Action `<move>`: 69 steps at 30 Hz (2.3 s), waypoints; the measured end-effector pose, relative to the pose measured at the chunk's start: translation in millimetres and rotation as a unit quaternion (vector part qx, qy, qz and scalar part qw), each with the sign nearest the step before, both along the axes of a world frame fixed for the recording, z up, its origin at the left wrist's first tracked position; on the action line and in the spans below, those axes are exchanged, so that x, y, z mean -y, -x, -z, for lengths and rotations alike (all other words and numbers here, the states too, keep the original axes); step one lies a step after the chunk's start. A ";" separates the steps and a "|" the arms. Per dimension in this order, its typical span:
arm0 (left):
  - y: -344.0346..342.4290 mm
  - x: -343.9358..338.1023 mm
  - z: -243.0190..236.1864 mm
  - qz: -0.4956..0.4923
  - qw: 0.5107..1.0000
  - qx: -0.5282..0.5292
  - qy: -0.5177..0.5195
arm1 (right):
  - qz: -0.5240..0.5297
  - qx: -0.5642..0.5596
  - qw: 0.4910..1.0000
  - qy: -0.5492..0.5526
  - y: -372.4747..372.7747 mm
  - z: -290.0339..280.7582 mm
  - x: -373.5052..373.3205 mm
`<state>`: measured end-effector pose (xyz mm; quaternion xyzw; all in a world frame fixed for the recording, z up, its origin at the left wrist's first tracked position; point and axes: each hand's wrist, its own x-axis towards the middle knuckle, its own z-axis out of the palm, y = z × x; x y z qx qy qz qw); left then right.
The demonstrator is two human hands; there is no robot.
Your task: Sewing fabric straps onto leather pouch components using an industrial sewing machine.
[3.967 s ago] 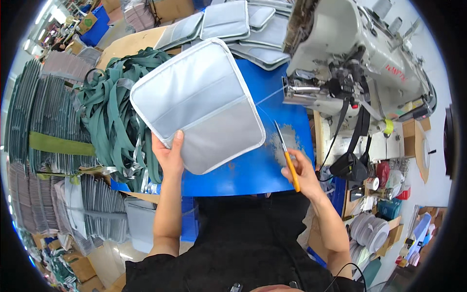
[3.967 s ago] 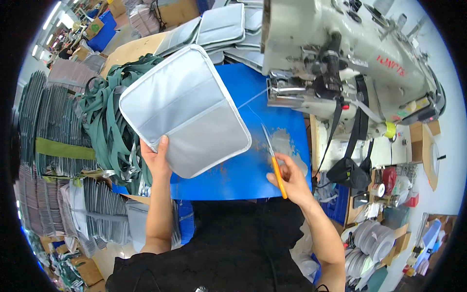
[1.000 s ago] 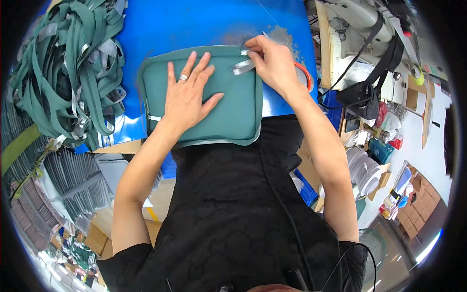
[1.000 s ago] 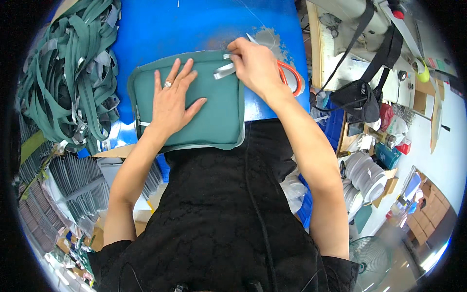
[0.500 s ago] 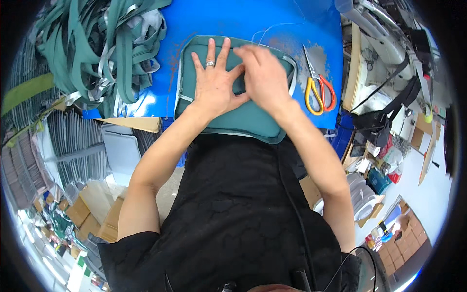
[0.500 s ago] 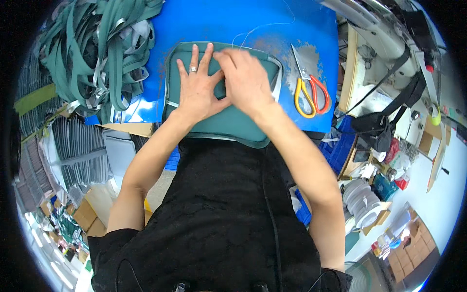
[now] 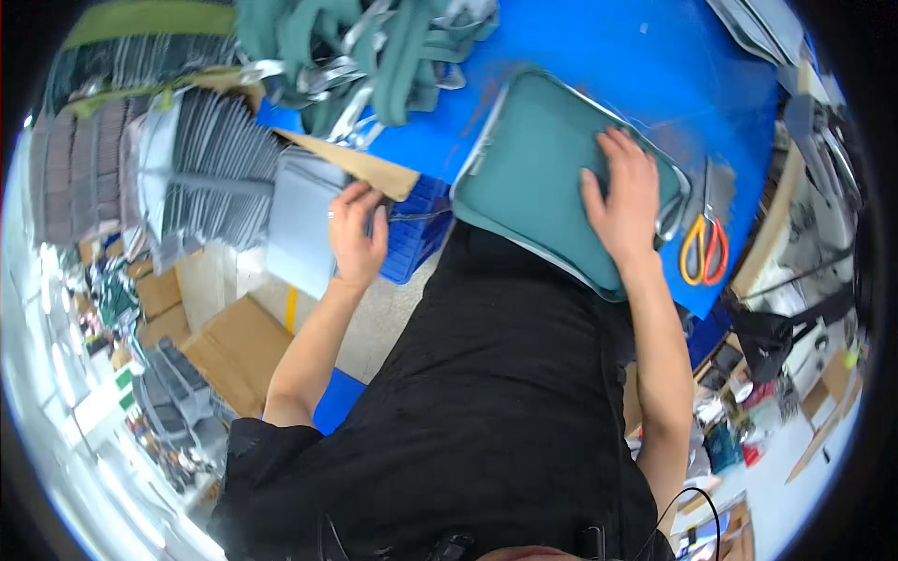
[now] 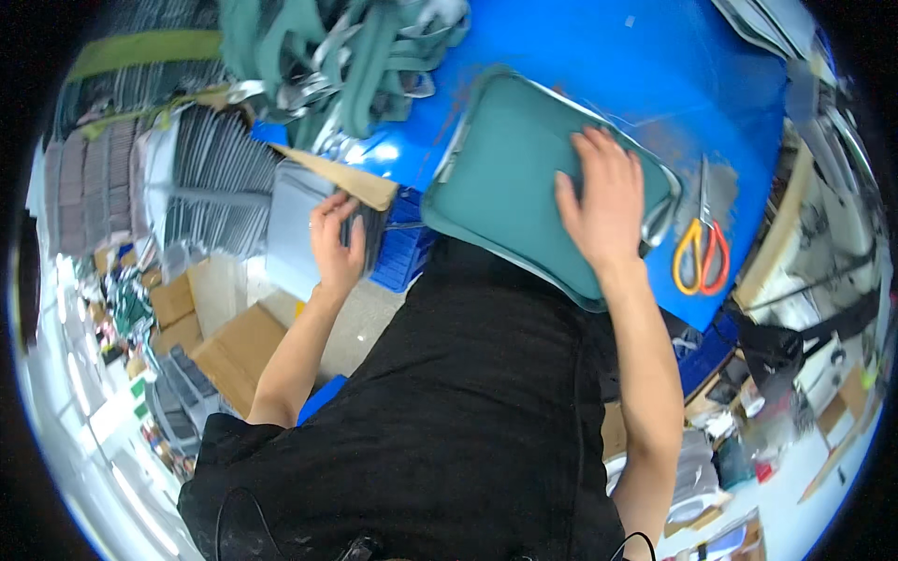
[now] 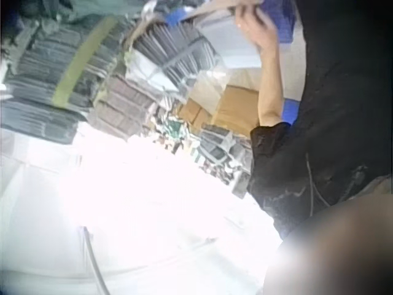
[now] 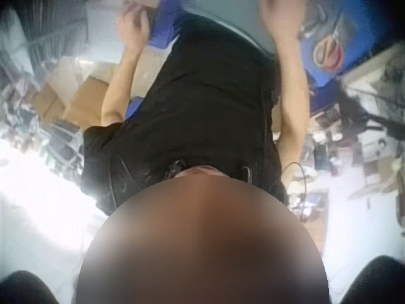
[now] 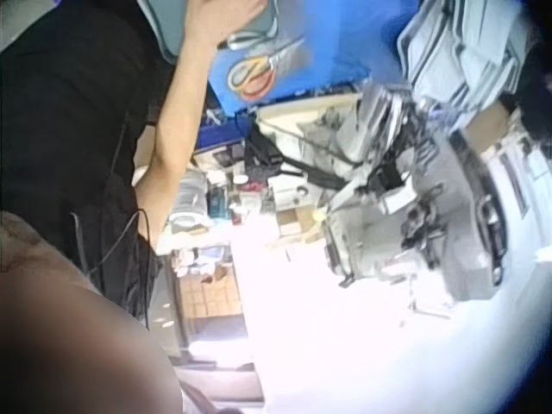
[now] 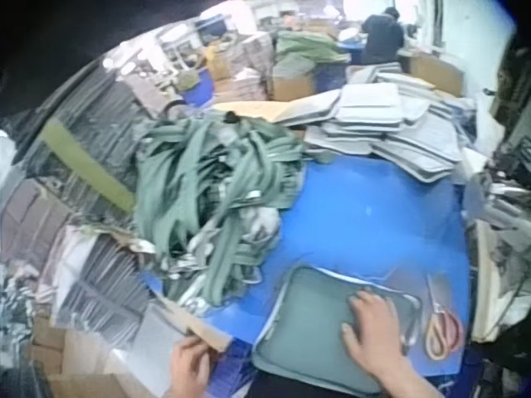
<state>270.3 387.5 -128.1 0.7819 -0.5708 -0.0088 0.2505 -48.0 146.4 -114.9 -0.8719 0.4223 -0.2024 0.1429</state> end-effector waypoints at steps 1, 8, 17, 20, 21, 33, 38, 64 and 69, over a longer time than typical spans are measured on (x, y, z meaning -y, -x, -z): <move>-18.2 -19.8 14.3 -0.076 0.995 0.040 -0.046 | 0.004 0.107 0.994 -0.022 -0.4 -1.7 2.2; -104.5 -109.9 68.6 -0.190 0.946 0.025 -0.261 | 0.045 0.301 0.936 -0.175 -9.2 -41.2 -0.9; -101.2 -67.0 -57.9 -0.211 0.961 0.076 -0.164 | -0.061 0.209 0.969 -0.119 -45.3 -78.9 -59.4; -54.6 -22.3 -131.5 -0.194 0.976 -0.076 0.062 | -0.226 0.253 0.892 -0.299 -64.7 -99.7 -86.7; -30.7 -7.1 -150.1 -0.147 0.966 -0.156 0.144 | -0.275 0.254 0.872 -0.315 -76.3 -108.4 -95.7; 63.0 147.4 -271.2 0.177 0.959 0.042 0.217 | -0.244 0.332 0.880 -0.234 -19.0 -157.2 -26.5; 62.6 186.5 -235.9 0.282 0.928 -0.195 -0.147 | -0.259 0.222 0.859 -0.382 41.2 -151.6 23.0; 64.9 291.8 -116.7 0.392 0.913 -0.069 -0.089 | -0.024 0.070 0.967 -0.244 55.9 -66.8 73.1; 84.0 279.6 -192.4 0.410 0.891 -0.144 -0.128 | -0.063 0.173 0.971 -0.153 99.1 -128.9 40.9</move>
